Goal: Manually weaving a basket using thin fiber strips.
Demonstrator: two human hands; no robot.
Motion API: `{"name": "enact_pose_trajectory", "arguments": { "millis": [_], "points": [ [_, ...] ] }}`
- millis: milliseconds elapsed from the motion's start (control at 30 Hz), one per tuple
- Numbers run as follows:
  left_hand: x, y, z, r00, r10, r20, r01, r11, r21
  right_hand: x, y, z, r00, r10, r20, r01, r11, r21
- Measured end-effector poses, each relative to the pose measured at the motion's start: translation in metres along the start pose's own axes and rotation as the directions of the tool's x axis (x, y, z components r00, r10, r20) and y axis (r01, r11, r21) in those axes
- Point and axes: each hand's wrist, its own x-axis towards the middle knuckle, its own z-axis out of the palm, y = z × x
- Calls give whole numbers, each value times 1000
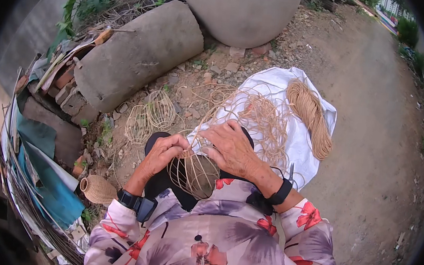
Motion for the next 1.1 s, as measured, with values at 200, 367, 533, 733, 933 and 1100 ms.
{"name": "enact_pose_trajectory", "arguments": {
  "millis": [200, 367, 533, 733, 933, 1100],
  "points": [
    [-2, -3, 3, 1000, 9, -10, -9, 1000, 3, -3, -29, 5, 997, 12, -72, -17, 997, -78],
    [-1, -5, 6, 1000, 23, 10, -23, 1000, 15, 6, -20, 13, 997, -18, -69, 10, 993, -114],
    [-1, -4, 5, 999, 37, -15, -38, 999, -13, -20, -24, 32, 998, 63, -10, -57, 949, 310],
    [1, 6, 16, 998, 10, -59, -3, 993, 115, -37, -18, 40, 991, 119, 69, -131, 967, 217],
    [4, 3, 25, 992, 27, -123, -2, 980, 201, -21, 4, 16, 885, 464, -40, -433, 850, 300],
    [8, -4, 40, 932, 191, -307, -58, 917, 395, -4, 11, 16, 873, 460, -159, -394, 860, 324]
  ]
}}
